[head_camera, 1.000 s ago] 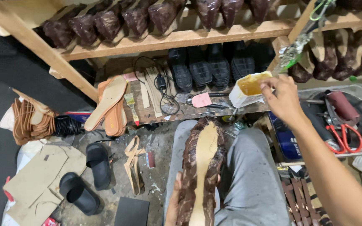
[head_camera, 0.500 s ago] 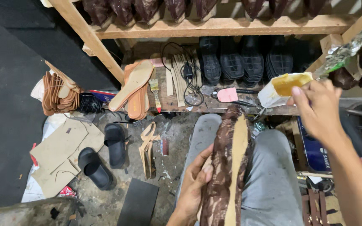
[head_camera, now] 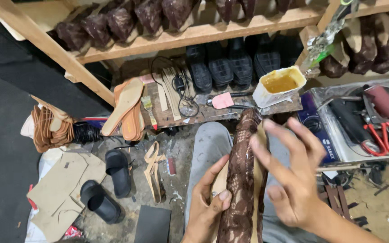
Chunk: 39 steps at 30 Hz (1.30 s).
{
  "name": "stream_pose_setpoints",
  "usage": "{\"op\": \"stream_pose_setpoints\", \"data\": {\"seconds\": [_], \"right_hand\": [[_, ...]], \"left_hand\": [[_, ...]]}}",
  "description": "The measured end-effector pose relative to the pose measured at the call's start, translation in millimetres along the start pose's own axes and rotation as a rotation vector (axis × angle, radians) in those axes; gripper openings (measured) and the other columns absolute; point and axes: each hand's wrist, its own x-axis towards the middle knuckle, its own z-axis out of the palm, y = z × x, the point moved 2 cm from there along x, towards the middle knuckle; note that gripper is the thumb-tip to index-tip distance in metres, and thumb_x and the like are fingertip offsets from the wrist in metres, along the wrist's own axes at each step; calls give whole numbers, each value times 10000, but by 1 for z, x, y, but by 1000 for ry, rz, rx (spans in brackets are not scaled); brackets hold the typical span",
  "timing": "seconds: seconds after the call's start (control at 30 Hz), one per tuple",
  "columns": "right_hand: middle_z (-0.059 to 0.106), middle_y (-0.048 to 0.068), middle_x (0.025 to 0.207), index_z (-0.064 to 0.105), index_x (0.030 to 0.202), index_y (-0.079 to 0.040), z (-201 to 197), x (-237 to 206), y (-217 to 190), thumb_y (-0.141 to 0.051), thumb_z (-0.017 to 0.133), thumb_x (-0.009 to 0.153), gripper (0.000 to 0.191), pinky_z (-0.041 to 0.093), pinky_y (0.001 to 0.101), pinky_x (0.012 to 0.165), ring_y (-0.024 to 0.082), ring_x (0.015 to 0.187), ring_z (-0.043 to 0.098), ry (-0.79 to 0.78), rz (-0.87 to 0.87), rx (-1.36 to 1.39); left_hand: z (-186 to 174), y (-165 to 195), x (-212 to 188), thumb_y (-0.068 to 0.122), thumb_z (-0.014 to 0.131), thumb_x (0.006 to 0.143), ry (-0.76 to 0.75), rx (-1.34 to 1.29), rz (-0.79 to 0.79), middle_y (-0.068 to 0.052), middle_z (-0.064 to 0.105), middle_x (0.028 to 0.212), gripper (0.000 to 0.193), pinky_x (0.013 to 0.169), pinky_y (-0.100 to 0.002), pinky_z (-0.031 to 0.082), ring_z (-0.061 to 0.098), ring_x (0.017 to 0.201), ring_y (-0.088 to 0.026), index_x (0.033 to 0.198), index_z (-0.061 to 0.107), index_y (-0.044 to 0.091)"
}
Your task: The person holds a shoe sole with a dark tacky coating on their lap and spreads a yellow adhesive over the exposed insole area using their fingers. They repeatedly dip their hand into a container of adhesive on the workbench and continue rubbing the glue across the sole surface.
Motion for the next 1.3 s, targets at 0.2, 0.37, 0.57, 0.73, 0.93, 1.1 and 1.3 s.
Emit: {"op": "stream_pose_setpoints", "data": {"seconds": [0.2,0.37,0.57,0.73,0.93,1.1,1.3], "right_hand": [[607,119,1228,751,1236,-145,-12,-9,14,-501,290,1104,597,253,494,1147,332,1262,386,36,-100,-143],[601,10,1053,802,1161,-231,-17,-9,18,-523,310,1060,582,263,497,1035,291,1078,383,138,-339,-220],[603,52,1046,794,1159,-213,-18,-4,23,-504,355,1076,533,276,513,1057,310,1064,428,76,-350,-162],[602,11,978,793,1149,-233,-19,-11,27,-527,348,1053,541,264,495,1013,272,1011,439,113,-386,-230],[610,-41,1000,795,1179,-285,-18,-30,34,-531,338,1077,528,259,484,1046,221,1015,450,145,-557,-234],[607,17,965,785,1135,-226,-22,-4,17,-511,368,1043,513,255,511,1050,275,1026,467,91,-360,-234],[606,-93,937,784,1081,-314,-34,1,-19,-496,434,1033,398,316,456,992,180,964,463,92,-588,-236]], "left_hand": [[2,-2,-6,401,785,831,15,-48,-67,-177,600,1440,920,1136,-356,421,585,1315,-229,1533,416,-66],[3,-1,-8,380,761,862,-12,-112,-80,-173,593,1443,883,1142,-344,413,576,1320,-224,1536,402,-63],[4,-1,-9,357,736,888,-58,-149,-81,-171,584,1449,853,1134,-350,423,575,1317,-223,1544,386,-62],[3,1,-10,362,724,902,-43,-125,-96,-165,588,1447,842,1131,-335,424,584,1308,-206,1546,396,-70],[7,4,-5,371,727,895,-62,-146,-122,-164,599,1433,853,1119,-330,437,594,1287,-197,1544,400,-75],[6,-1,-7,360,737,897,-80,-177,-160,-172,603,1409,879,1098,-325,452,612,1248,-197,1560,365,-82],[-5,-16,-2,374,709,905,-30,-316,-136,-216,592,1376,859,1035,-408,514,636,1197,-285,1542,307,-39]]}}
